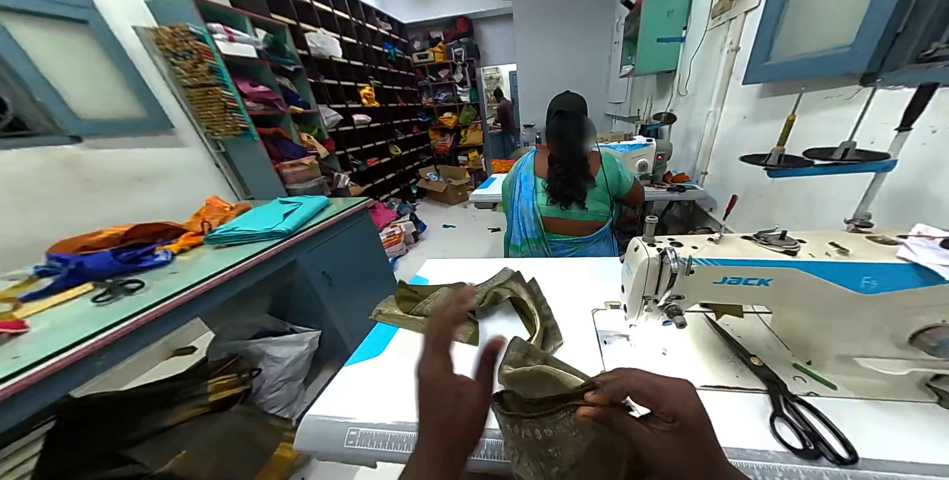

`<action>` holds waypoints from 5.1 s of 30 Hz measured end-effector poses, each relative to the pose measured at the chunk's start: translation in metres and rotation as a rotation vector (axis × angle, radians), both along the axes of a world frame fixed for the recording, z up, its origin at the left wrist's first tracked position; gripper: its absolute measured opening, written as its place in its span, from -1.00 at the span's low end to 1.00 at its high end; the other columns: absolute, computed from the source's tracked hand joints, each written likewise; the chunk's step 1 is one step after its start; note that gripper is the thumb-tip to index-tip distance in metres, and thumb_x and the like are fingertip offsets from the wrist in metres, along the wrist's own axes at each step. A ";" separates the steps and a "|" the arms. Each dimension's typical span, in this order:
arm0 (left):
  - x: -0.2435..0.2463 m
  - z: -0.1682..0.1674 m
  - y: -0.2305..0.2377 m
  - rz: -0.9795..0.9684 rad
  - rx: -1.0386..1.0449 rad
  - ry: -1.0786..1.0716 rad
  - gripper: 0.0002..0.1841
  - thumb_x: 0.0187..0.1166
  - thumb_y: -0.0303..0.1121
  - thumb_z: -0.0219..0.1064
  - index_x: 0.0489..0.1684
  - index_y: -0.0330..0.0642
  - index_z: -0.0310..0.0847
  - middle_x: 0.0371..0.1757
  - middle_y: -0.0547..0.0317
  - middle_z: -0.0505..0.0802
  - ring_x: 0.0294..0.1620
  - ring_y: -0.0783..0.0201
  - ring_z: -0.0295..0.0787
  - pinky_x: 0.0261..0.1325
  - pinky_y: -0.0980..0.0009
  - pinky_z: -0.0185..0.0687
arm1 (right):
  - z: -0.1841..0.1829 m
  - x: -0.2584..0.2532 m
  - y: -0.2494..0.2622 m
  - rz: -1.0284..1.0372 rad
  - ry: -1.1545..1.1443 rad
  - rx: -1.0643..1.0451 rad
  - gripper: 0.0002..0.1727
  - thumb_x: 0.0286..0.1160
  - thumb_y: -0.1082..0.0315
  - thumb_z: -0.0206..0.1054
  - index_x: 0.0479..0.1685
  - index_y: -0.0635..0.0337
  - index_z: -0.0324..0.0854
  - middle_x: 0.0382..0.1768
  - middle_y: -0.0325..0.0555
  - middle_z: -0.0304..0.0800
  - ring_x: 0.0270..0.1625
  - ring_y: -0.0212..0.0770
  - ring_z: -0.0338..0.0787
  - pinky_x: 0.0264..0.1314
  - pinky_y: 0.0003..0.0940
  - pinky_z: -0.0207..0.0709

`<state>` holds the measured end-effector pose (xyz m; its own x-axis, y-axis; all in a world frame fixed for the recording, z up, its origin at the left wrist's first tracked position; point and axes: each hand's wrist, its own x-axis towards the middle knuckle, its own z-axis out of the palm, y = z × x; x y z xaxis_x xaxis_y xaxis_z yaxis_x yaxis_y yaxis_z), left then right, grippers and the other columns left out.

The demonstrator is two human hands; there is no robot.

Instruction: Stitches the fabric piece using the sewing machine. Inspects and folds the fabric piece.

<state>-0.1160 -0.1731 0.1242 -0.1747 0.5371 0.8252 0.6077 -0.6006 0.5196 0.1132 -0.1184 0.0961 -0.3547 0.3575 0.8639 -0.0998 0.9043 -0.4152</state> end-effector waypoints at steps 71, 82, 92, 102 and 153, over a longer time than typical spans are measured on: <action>-0.042 -0.009 0.010 0.069 0.020 -0.499 -0.84 0.68 -0.50 0.16 -0.19 -0.04 0.65 -0.41 0.67 0.77 -0.40 0.75 0.71 -0.26 0.76 0.68 | -0.015 0.036 0.052 -0.064 0.520 -0.568 -0.89 0.22 0.43 0.59 -0.45 -0.05 0.93 -0.09 -0.35 0.92 -0.04 -0.52 0.83 0.02 -0.60 0.73; -0.042 0.016 -0.023 0.074 0.129 -0.346 -0.90 0.76 -0.29 0.21 -0.12 0.22 0.62 -0.29 0.89 0.78 -0.27 0.84 0.71 -0.16 0.80 0.66 | 0.039 0.052 0.022 -0.057 0.352 -0.411 -0.86 0.11 0.21 0.71 -0.43 -0.30 0.86 -0.26 -0.61 0.83 -0.26 -0.66 0.75 -0.23 -0.73 0.67; -0.073 -0.014 0.003 0.221 0.042 -0.396 -0.91 0.71 -0.46 0.18 -0.12 -0.14 0.61 -0.39 0.68 0.73 -0.40 0.82 0.65 -0.25 0.81 0.62 | -0.005 0.021 0.054 0.111 0.163 -0.612 -0.51 0.45 0.63 0.32 0.37 0.09 0.72 0.20 -0.29 0.84 0.09 -0.42 0.83 0.21 -0.49 0.72; -0.081 -0.054 0.026 0.206 -0.255 -0.670 -0.85 0.80 -0.44 0.12 -0.09 -0.27 0.60 -0.44 0.41 0.74 -0.49 0.64 0.68 -0.34 0.66 0.67 | -0.025 0.002 0.060 -0.094 0.214 -0.729 -0.61 0.30 0.78 0.39 -0.13 0.11 0.42 -0.24 -0.28 0.87 -0.19 -0.43 0.86 -0.07 -0.49 0.74; -0.074 -0.057 0.018 0.211 -0.376 -0.229 -0.86 0.62 -0.48 0.32 -0.15 -0.33 0.80 -0.39 0.28 0.84 -0.47 0.62 0.65 -0.29 0.65 0.59 | -0.055 0.032 0.067 -0.376 0.169 -0.711 -0.81 0.48 0.59 0.37 -0.01 0.29 0.81 -0.20 -0.23 0.90 -0.24 -0.49 0.80 -0.08 -0.57 0.68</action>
<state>-0.1895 -0.1549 0.0671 -0.4660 0.7240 0.5086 0.5407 -0.2220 0.8114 0.1449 -0.0514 0.0411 0.0125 0.9088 0.4170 0.0455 0.4161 -0.9082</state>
